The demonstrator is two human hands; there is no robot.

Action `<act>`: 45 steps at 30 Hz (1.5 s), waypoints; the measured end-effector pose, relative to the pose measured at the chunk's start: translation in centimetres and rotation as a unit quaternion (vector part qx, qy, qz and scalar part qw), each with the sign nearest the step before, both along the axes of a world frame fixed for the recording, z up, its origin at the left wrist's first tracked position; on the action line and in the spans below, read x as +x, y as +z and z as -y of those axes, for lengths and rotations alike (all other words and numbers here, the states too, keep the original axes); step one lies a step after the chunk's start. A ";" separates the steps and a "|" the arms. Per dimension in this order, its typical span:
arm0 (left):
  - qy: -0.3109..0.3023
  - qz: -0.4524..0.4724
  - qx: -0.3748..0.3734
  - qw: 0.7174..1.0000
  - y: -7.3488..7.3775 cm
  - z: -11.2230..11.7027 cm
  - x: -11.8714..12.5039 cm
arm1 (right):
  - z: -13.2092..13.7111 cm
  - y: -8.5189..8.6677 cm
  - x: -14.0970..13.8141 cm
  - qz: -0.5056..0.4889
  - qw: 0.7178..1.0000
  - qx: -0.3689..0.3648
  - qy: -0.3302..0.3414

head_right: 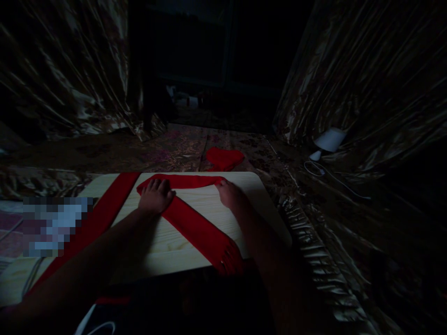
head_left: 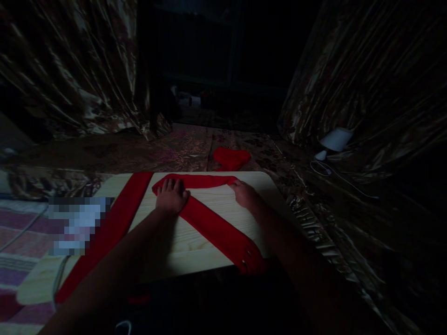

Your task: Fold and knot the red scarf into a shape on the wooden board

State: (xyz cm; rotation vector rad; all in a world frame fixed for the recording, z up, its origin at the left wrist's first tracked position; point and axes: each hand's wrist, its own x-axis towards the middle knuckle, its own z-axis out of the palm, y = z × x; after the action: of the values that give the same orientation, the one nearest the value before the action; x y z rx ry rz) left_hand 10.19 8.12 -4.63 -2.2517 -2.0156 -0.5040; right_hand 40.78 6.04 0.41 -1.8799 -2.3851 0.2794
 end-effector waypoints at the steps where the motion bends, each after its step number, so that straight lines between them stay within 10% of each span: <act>1: -0.004 0.002 -0.006 1.000 -0.2 0.0 -0.1 | -0.2 0.2 0.3 0.035 0.999 0.019 0.005; 14: -0.117 -0.009 -0.102 0.988 -1.3 -1.8 -1.7 | -3.3 1.5 4.1 0.178 0.965 0.165 -0.096; 22: -0.117 0.010 -0.094 0.989 -0.7 -0.9 -1.6 | -3.9 1.5 2.8 0.187 0.973 0.079 -0.107; 28: -0.018 0.014 -0.113 0.993 -0.4 -1.3 -0.5 | -5.4 3.2 2.1 0.159 0.956 0.202 -0.144; 34: -0.022 0.006 -0.135 0.991 -0.5 -2.5 0.2 | -5.7 1.4 1.4 0.191 0.975 0.053 -0.105; 45: -0.029 0.001 -0.155 0.987 0.0 -2.4 -0.1 | -4.9 0.6 5.1 0.159 0.970 -0.011 -0.185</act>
State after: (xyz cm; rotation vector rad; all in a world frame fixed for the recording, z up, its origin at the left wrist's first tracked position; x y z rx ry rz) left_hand 10.12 10.50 -4.59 -2.4859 -2.1658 -0.2050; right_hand 45.88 10.96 1.04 -2.4888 -2.1392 -0.0296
